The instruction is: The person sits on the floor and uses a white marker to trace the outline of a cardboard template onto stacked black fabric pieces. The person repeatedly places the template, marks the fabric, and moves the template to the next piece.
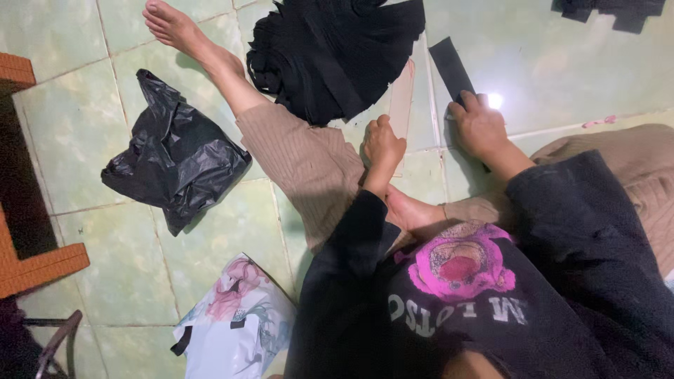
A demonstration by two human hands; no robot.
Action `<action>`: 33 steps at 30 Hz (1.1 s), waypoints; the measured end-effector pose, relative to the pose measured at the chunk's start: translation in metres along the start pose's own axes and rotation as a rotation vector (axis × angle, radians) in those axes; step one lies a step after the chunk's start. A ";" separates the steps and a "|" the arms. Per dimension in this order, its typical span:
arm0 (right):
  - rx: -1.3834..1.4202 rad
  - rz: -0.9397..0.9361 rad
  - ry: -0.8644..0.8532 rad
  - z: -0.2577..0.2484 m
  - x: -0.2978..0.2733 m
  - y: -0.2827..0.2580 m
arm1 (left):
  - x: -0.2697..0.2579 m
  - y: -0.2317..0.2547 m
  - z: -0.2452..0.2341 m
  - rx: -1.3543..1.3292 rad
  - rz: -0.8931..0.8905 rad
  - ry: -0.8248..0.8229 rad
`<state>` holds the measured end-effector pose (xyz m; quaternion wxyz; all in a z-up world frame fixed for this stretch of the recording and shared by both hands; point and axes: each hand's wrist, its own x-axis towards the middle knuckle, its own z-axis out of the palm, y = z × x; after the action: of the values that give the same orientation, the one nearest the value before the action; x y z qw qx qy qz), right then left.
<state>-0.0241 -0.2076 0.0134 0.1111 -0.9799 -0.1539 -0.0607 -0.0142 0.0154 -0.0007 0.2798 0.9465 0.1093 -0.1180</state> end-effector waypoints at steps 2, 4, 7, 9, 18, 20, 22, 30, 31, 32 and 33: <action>0.060 0.012 -0.022 -0.009 -0.003 0.001 | -0.002 0.001 -0.002 0.005 0.008 -0.003; 0.136 0.023 -0.048 -0.015 -0.006 0.000 | -0.004 0.002 -0.001 -0.005 0.013 -0.011; 0.322 0.019 0.023 -0.012 -0.006 -0.015 | -0.003 0.007 0.004 -0.016 0.049 0.024; 0.542 0.252 -0.114 -0.002 -0.004 -0.030 | -0.004 0.008 0.007 -0.025 0.077 0.053; 0.910 0.415 -0.111 0.035 0.009 -0.045 | 0.011 0.001 0.022 -0.428 0.124 0.095; 0.852 0.387 -0.085 0.039 0.007 -0.046 | 0.016 -0.004 0.023 -0.504 0.110 0.083; 0.837 0.418 -0.106 0.041 0.004 -0.046 | 0.021 -0.010 0.021 -0.592 0.095 0.043; 0.841 0.393 -0.028 0.039 0.006 -0.039 | 0.012 0.010 0.025 -0.885 -0.045 -0.466; 0.840 0.397 -0.015 0.037 0.006 -0.040 | 0.009 0.013 0.025 -0.824 0.020 -0.396; 0.817 0.391 -0.052 0.035 0.006 -0.041 | 0.007 0.014 0.025 -0.763 0.084 -0.326; 0.794 0.384 -0.090 0.032 0.005 -0.042 | 0.007 0.014 0.025 -0.686 0.077 -0.319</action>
<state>-0.0301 -0.1602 -0.0083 0.4813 -0.8738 0.0148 0.0676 -0.0081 -0.0086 -0.0157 0.5980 0.7711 0.0618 -0.2096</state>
